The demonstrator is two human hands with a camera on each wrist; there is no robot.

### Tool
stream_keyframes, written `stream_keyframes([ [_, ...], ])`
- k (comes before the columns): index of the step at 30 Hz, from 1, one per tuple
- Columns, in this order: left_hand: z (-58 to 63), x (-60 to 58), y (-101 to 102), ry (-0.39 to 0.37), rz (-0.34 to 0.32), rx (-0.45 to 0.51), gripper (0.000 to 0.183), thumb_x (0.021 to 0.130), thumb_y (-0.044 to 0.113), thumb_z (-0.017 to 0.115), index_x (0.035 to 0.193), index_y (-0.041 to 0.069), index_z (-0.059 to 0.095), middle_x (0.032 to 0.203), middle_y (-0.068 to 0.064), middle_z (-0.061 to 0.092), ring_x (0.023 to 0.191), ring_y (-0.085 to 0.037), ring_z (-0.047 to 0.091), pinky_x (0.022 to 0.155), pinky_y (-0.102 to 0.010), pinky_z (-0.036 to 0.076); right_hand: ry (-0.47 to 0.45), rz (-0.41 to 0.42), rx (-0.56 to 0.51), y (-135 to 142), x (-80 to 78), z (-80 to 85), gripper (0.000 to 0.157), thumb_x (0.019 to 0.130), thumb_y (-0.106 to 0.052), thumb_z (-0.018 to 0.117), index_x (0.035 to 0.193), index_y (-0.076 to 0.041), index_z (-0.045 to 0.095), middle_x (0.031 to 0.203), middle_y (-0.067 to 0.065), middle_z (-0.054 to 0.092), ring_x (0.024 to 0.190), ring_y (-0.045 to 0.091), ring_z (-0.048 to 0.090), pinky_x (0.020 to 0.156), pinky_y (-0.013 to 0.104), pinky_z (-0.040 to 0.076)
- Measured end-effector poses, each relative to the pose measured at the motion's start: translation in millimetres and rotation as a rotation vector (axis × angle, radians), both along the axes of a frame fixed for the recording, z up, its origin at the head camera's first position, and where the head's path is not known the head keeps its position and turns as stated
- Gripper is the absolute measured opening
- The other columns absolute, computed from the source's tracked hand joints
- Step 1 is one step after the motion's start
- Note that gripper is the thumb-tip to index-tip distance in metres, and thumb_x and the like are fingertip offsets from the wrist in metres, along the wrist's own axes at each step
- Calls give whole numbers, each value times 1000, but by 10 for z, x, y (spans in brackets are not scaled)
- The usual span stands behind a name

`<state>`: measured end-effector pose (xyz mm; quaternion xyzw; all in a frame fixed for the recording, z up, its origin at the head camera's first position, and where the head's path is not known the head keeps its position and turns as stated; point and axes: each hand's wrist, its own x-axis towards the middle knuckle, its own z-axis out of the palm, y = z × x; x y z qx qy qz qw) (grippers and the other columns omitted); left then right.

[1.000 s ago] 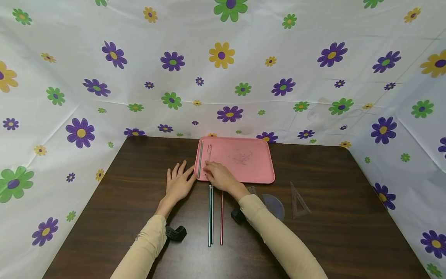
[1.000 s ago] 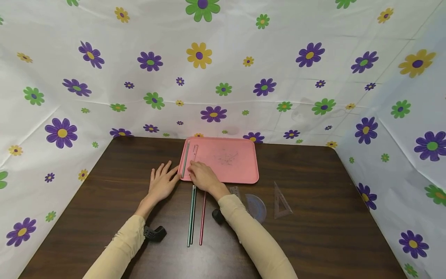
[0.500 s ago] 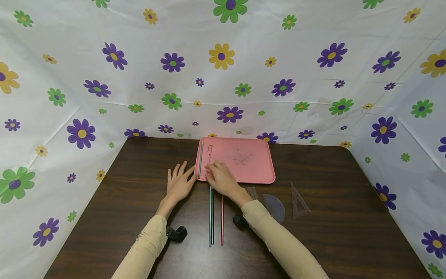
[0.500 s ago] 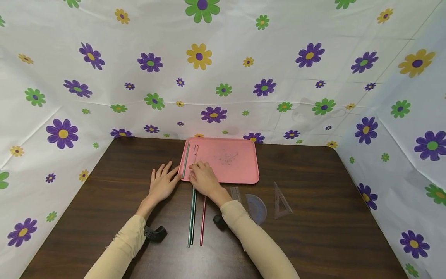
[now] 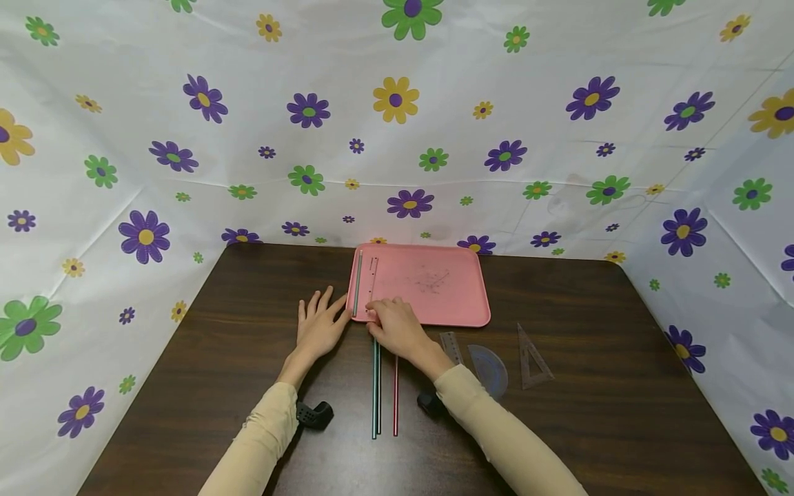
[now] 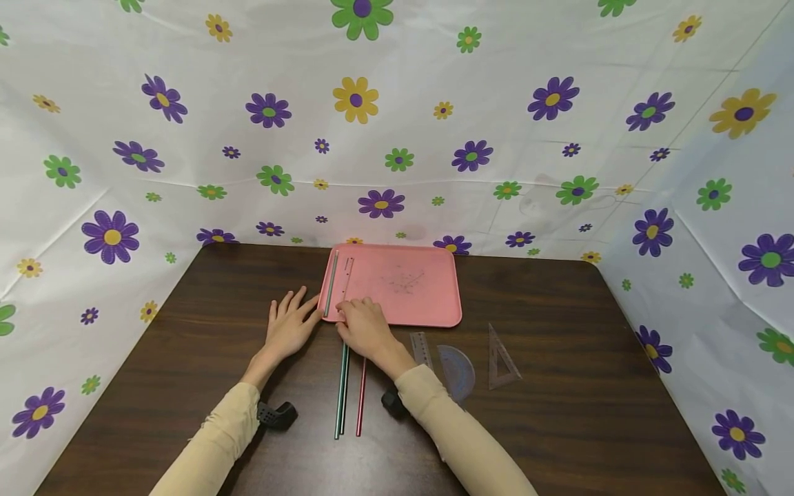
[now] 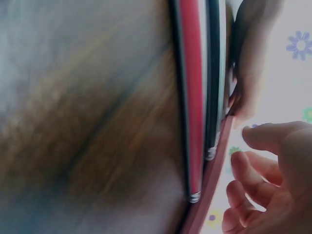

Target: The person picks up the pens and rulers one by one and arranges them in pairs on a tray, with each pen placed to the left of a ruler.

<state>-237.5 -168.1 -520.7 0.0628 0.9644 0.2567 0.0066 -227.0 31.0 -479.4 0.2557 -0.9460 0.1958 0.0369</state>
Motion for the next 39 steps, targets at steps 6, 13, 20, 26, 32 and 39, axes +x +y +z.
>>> stream_keyframes([
  [6,10,-3,-1,-1,-7,4,55,105,51,36,153,24,42,166,-13,20,154,-37,6,120,-62,-9,-45,-1,53,-2,99,62,37,91,-26,70,124,-10,66,71,-7,60,81,17,54,78,34,46],
  [13,5,-6,-5,6,-1,13,55,105,49,38,152,22,43,166,-14,20,153,-39,7,120,-63,-8,-69,-14,122,-33,214,121,45,89,-30,73,125,-4,66,102,7,75,95,28,66,88,43,52],
  [20,4,-1,-11,3,5,27,54,105,49,38,152,23,43,166,-13,20,154,-38,6,120,-62,-8,-99,-11,138,-81,307,159,40,88,-29,75,114,0,66,91,10,74,82,23,70,77,38,57],
  [26,7,11,6,9,1,17,54,105,50,38,152,23,43,166,-13,20,154,-38,7,120,-63,-8,-143,-29,156,-129,357,136,40,88,-29,75,113,2,65,95,14,74,88,29,71,76,40,58],
  [32,4,8,4,4,0,17,55,105,51,37,153,24,42,166,-12,19,154,-37,6,120,-62,-9,-159,-31,131,-139,374,135,36,86,-24,76,108,3,65,83,11,72,73,19,68,66,35,57],
  [39,-2,14,9,12,3,11,55,105,50,37,153,24,42,166,-12,20,154,-37,6,120,-62,-8,-193,-52,143,-140,384,138,38,83,-22,80,106,3,66,87,11,72,74,19,68,64,33,57],
])
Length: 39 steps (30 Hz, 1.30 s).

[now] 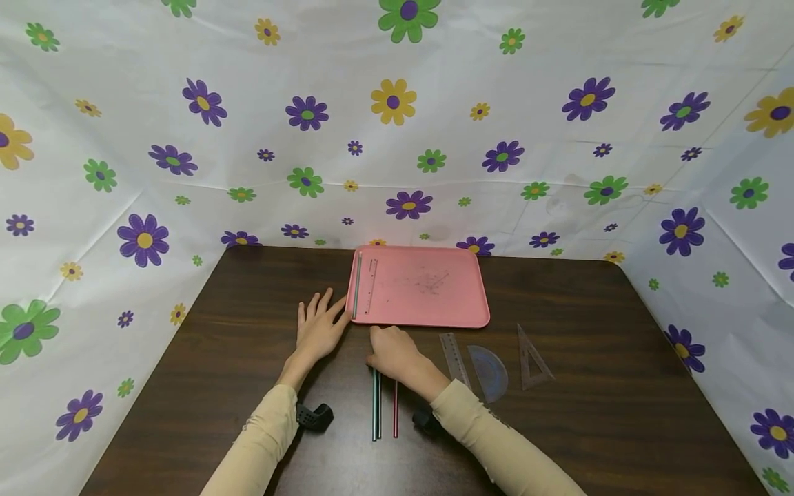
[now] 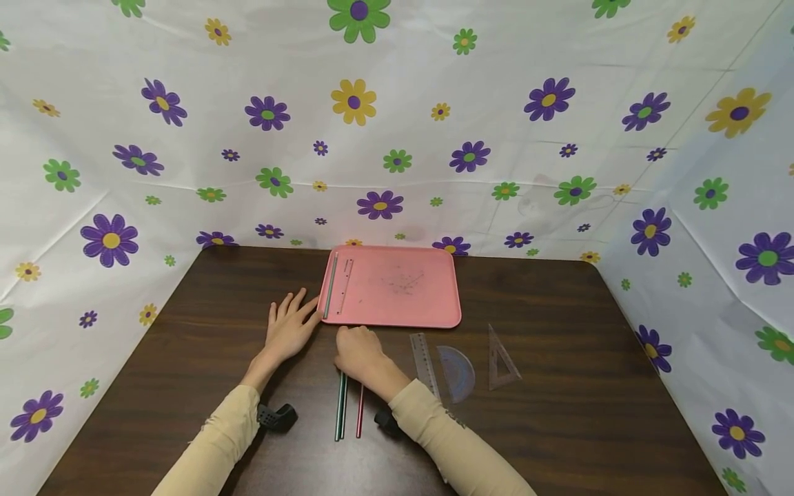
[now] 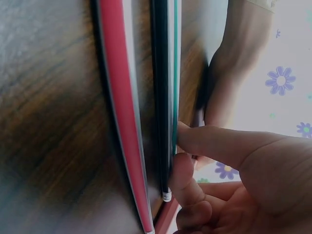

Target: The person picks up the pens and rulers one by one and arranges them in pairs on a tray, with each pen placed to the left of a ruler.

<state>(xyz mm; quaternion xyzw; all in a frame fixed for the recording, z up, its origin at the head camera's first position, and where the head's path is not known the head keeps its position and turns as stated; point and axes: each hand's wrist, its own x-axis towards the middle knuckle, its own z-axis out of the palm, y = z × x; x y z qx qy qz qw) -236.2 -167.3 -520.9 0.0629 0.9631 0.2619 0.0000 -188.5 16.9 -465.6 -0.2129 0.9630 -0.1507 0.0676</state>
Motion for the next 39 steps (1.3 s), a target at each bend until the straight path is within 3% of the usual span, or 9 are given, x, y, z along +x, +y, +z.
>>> stream_keyframes([
  [9,-5,-4,-3,-16,-4,-6,55,105,51,36,153,25,41,166,-12,19,154,-37,5,120,-62,-9,-53,-30,39,-3,-23,22,32,82,-22,81,98,1,66,88,11,71,75,19,67,65,34,56],
  [20,-10,3,-6,-18,-8,0,55,105,51,36,153,26,41,166,-11,18,154,-36,5,120,-61,-10,-123,-61,13,-26,-60,59,27,82,-21,80,92,-2,64,82,8,68,66,18,60,58,33,52],
  [24,-4,2,-5,-13,-7,0,54,105,50,36,153,25,41,166,-12,19,154,-36,5,120,-61,-9,-138,-63,-2,-24,-89,52,28,81,-18,79,96,0,62,84,9,68,66,17,57,60,33,52],
  [32,-6,7,-6,-13,-3,-2,55,105,52,36,153,24,42,166,-12,19,154,-37,5,120,-62,-9,-152,-96,-16,-29,-92,41,44,80,-22,80,109,1,55,98,16,71,78,26,68,66,39,55],
  [39,-9,0,-12,-12,-3,-7,56,105,52,36,153,24,42,166,-12,19,154,-37,6,120,-62,-9,-152,-98,-35,-30,-90,48,45,80,-24,79,111,-1,54,92,11,70,73,23,65,61,37,53],
])
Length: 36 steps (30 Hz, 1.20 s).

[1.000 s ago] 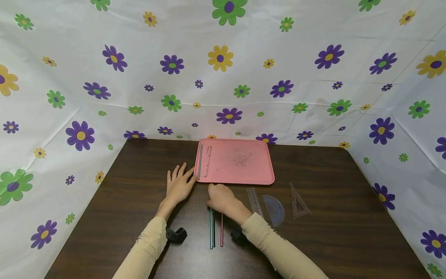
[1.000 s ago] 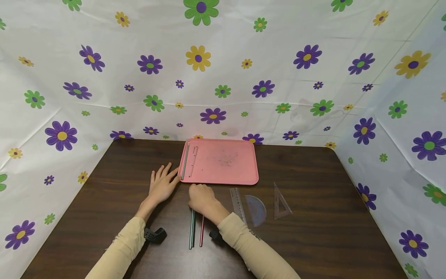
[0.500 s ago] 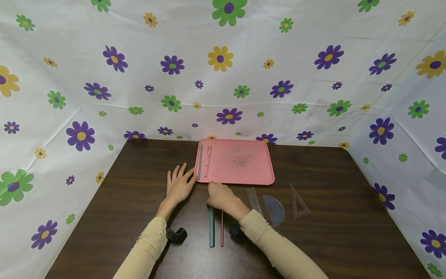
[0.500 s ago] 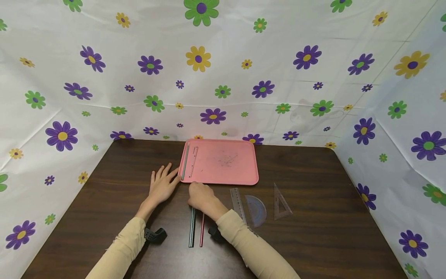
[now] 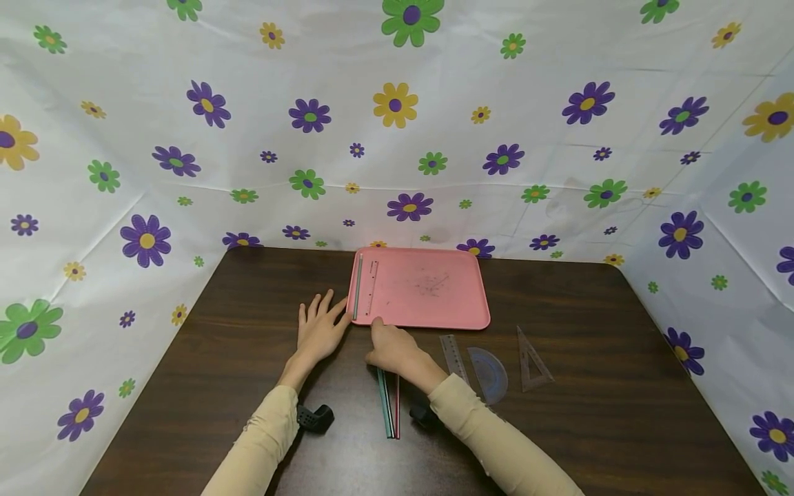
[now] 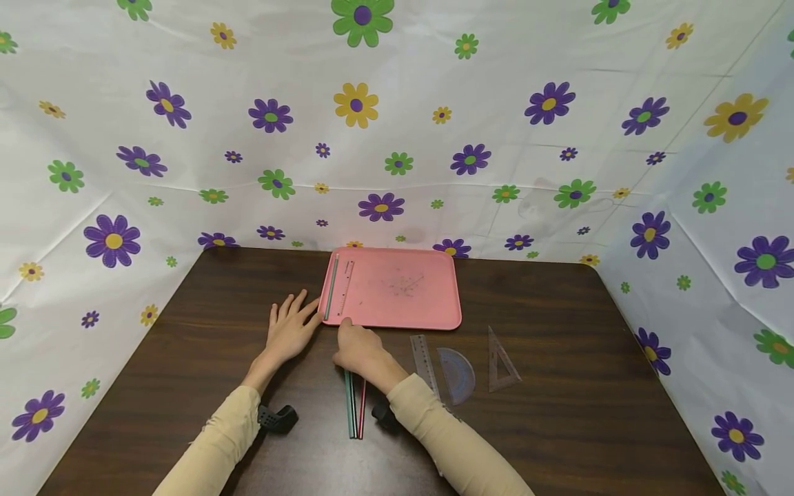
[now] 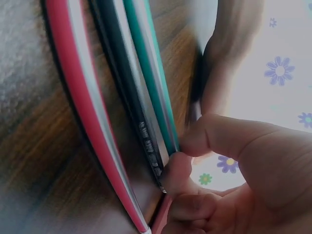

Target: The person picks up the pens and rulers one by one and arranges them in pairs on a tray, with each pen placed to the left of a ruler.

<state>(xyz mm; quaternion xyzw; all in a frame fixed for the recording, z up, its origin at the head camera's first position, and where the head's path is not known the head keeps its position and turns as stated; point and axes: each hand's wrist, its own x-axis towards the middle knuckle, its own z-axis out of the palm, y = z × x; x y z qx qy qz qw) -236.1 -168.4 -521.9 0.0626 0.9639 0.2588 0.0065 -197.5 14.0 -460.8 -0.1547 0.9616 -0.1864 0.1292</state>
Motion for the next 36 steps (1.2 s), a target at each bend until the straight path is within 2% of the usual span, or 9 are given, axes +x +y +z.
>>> stream_keyframes([
  [6,0,0,-5,4,0,-6,56,105,52,34,153,24,41,166,-12,19,154,-37,5,120,-62,-8,15,13,-11,11,0,30,47,80,-26,77,115,-4,53,79,5,66,60,17,57,54,34,48],
  [13,6,3,2,3,-5,4,56,105,52,35,153,24,41,166,-12,19,154,-37,5,120,-63,-8,28,5,-58,20,21,67,53,78,-26,75,121,-6,52,77,5,64,59,18,56,51,34,44],
  [20,2,-3,8,1,0,-3,56,105,53,35,153,24,41,166,-12,20,154,-37,6,120,-62,-8,-42,11,-200,43,28,63,55,82,-18,71,131,-5,48,66,1,60,40,10,56,43,27,46],
  [25,4,3,15,11,1,3,56,105,52,37,153,24,42,166,-12,21,154,-37,7,120,-63,-7,-61,8,-266,55,24,50,57,83,-15,70,134,-6,46,68,1,60,40,9,57,42,26,47],
  [32,4,10,4,6,4,3,56,105,52,36,153,24,42,166,-12,20,154,-37,6,120,-62,-9,9,32,-284,72,-11,50,60,84,-14,70,138,-4,45,68,-1,59,41,7,55,43,24,46],
  [36,-6,2,6,1,5,-6,57,105,53,35,153,24,42,166,-11,19,154,-36,5,120,-62,-9,8,44,-301,93,-27,54,59,85,-13,69,139,-4,46,65,-1,58,42,8,56,43,24,45],
])
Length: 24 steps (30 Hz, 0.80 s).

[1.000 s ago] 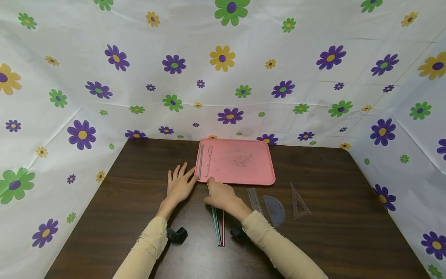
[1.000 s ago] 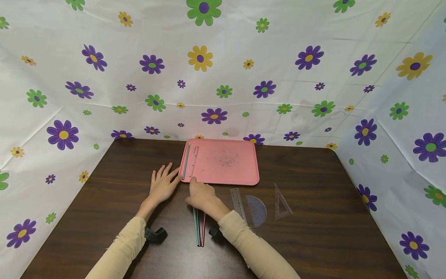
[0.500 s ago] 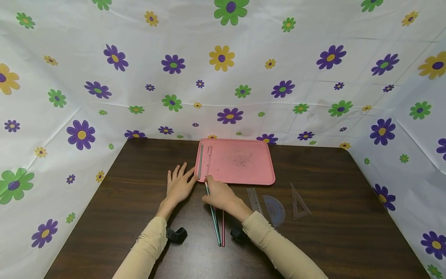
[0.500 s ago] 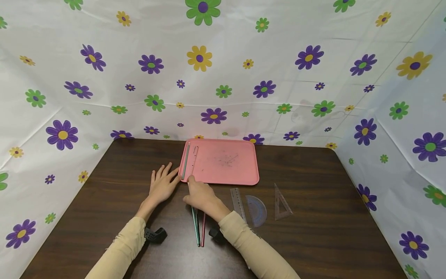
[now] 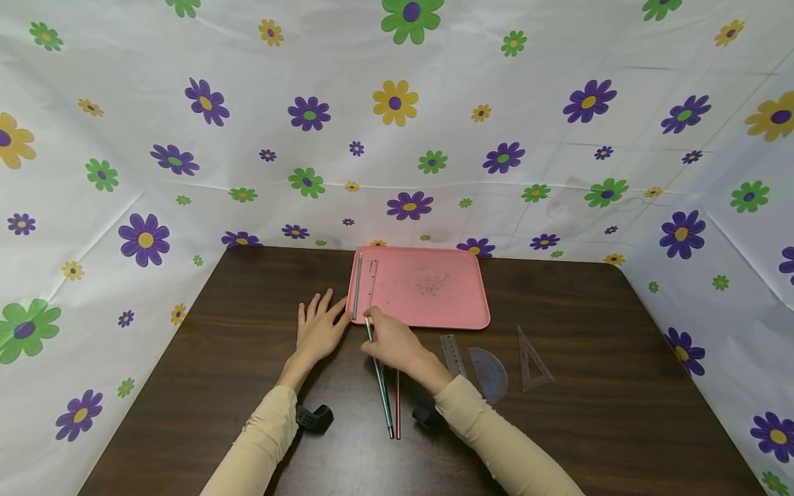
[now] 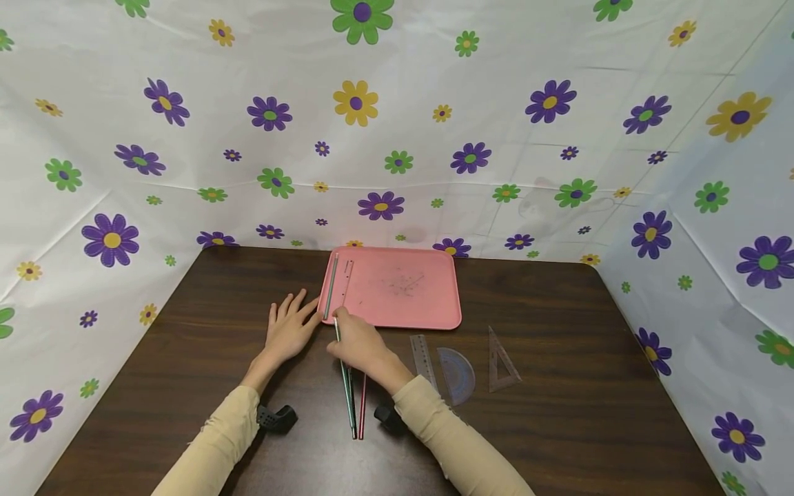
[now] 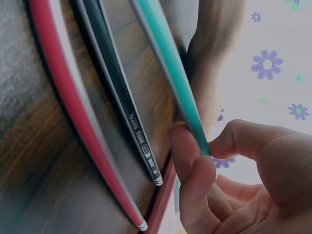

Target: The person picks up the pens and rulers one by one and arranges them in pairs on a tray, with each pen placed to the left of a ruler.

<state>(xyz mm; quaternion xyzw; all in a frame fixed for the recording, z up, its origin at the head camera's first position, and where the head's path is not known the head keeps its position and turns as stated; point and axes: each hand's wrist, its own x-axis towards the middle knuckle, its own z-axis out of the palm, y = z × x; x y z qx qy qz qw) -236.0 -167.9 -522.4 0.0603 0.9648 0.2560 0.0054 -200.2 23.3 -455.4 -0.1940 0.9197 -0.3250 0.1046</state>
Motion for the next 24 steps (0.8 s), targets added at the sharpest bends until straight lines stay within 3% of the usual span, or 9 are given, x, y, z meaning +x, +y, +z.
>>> stream_keyframes([
  [10,-8,-4,14,30,3,8,54,105,50,39,151,23,45,165,-14,24,153,-39,10,120,-64,-6,44,-35,-58,59,-92,-25,62,84,-11,65,143,-6,48,73,-2,57,44,6,54,46,22,43],
  [18,2,-11,12,2,2,2,55,105,52,36,153,26,42,166,-11,20,154,-36,6,121,-61,-9,34,-77,-158,111,-210,-28,64,86,-10,66,146,-5,44,77,3,59,42,10,53,41,24,45],
  [24,3,-3,13,17,3,8,54,105,51,37,152,25,44,165,-12,22,154,-37,8,120,-62,-7,19,-143,-264,146,-293,-55,42,86,-6,64,127,-3,55,84,7,60,43,11,54,39,27,49],
])
